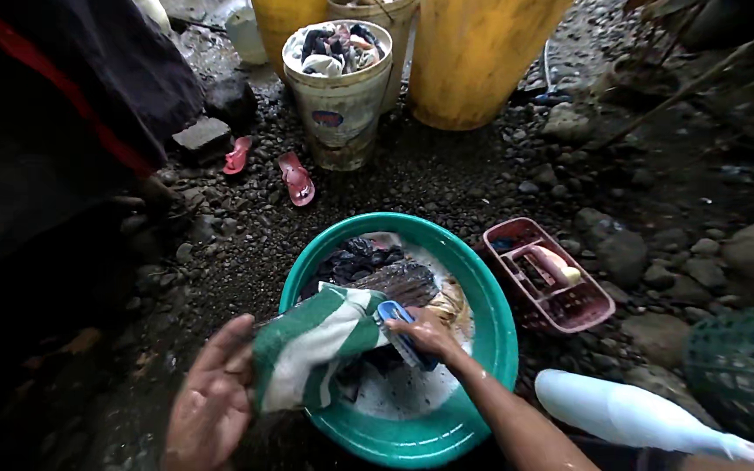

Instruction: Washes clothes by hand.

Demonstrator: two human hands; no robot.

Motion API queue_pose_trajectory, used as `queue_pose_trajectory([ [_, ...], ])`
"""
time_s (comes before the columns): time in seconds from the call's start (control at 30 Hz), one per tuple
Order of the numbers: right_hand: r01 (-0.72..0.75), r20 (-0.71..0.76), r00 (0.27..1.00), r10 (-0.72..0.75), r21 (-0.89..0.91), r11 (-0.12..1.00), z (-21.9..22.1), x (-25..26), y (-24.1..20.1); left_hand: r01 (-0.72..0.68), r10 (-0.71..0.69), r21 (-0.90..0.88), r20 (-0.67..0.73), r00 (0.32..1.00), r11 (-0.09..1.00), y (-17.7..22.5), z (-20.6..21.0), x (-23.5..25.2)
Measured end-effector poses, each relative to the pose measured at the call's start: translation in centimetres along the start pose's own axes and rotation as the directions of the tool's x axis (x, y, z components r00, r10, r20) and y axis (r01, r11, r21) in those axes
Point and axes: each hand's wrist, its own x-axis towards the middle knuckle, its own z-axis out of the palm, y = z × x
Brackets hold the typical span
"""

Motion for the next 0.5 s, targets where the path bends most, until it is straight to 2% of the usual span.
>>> queue_pose_trajectory([
  [0.07, 0.056, -0.091, 0.995, -0.043, 0.143, 0.988, -1.1, -0.2, 0.1, 0.002, 0.004, 0.042, -0.147, 0.989, 0.999, -0.6, -0.5, 0.0],
  [0.1, 0.112, -0.187, 0.98, -0.063, 0.261, 0.959, -2.1, -0.2, 0.0, 0.108, -0.09, 0.066, -0.239, 0.967, 0.992, -2.0, -0.8, -0.9],
  [0.13, 0.166, -0.287, 0.956, -0.061, 0.356, 0.92, -3.4, -0.1, -0.5, 0.297, -0.249, 0.075, -0.375, 0.893, 0.952, -3.7, -0.6, -1.8],
  [0.17, 0.205, -0.382, 0.923, -0.04, 0.403, 0.892, -4.9, 0.2, -1.1, 0.497, -0.421, 0.105, -0.398, 0.815, 0.861, -5.2, -0.6, -2.7],
  [0.2, 0.216, -0.463, 0.886, -0.01, 0.395, 0.893, -6.3, 0.6, -1.6, 0.622, -0.553, 0.125, -0.347, 0.757, 0.773, -6.8, -0.8, -3.3],
  [0.23, 0.203, -0.539, 0.842, 0.009, 0.331, 0.921, -7.5, 1.0, -1.7, 0.678, -0.625, 0.148, -0.287, 0.726, 0.72, -7.9, -0.8, -3.9],
  [0.3, 0.174, -0.637, 0.771, -0.002, 0.207, 0.963, -8.2, 1.0, -1.5, 0.66, -0.602, 0.125, -0.312, 0.735, 0.741, -8.6, 0.0, -4.8],
  [0.37, 0.281, -0.646, 0.747, -0.153, 0.099, 0.954, -5.1, 0.0, -2.7, 0.562, -0.49, 0.021, -0.464, 0.738, 0.827, -8.2, 0.8, -4.6],
  [0.43, 0.492, -0.541, 0.741, -0.397, 0.035, 0.87, 2.2, -2.2, -5.3, 0.432, -0.402, -0.101, -0.599, 0.693, 0.896, -8.1, 0.8, -3.5],
  [0.5, 0.649, -0.266, 0.734, -0.625, 0.004, 0.761, 10.9, -5.7, -8.5, 0.358, -0.36, -0.155, -0.691, 0.627, 0.921, -7.8, 0.5, -3.2],
])
